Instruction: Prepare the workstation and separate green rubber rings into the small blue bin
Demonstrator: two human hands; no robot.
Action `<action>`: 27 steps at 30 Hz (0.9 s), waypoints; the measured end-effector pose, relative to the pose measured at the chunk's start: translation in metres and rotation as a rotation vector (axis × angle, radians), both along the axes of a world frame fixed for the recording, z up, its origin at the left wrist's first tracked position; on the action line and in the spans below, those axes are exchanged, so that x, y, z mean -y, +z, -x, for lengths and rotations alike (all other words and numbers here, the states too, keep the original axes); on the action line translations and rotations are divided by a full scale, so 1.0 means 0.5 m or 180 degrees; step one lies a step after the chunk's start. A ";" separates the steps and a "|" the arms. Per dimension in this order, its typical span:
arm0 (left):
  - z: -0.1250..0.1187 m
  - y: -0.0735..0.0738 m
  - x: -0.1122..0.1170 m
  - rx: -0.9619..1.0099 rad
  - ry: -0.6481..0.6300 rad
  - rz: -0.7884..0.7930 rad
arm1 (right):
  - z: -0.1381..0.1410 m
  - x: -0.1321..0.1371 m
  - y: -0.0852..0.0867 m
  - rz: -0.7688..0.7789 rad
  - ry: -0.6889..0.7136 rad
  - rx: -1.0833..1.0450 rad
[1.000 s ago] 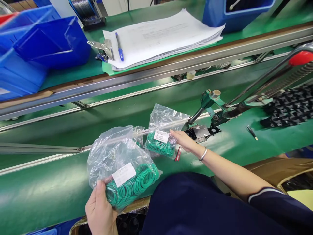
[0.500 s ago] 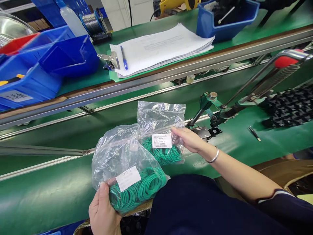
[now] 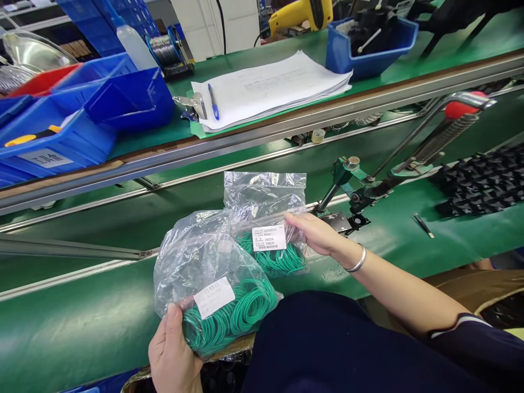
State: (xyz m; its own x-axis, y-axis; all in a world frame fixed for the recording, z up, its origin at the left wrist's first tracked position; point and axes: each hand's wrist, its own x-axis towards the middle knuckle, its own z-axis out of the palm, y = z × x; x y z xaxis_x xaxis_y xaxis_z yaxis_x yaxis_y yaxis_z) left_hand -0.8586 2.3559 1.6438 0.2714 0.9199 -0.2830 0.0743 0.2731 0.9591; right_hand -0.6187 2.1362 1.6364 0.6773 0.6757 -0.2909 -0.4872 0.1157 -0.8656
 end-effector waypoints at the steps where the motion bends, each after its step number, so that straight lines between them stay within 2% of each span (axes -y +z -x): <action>1: 0.000 0.001 0.001 0.0006 -0.0011 -0.0010 | 0.001 -0.001 0.001 0.0003 -0.0003 0.0000; 16: 0.011 0.004 -0.002 -0.0084 0.0052 0.0070 | 0.006 -0.006 0.016 0.0087 -0.0016 0.0043; 22: 0.007 0.003 -0.004 -0.0091 0.0162 0.0151 | 0.001 -0.002 0.005 0.0082 -0.0043 0.0031; 27: 0.003 -0.001 -0.003 -0.0072 0.0026 0.0214 | -0.005 0.001 -0.006 0.0072 -0.0079 -0.0018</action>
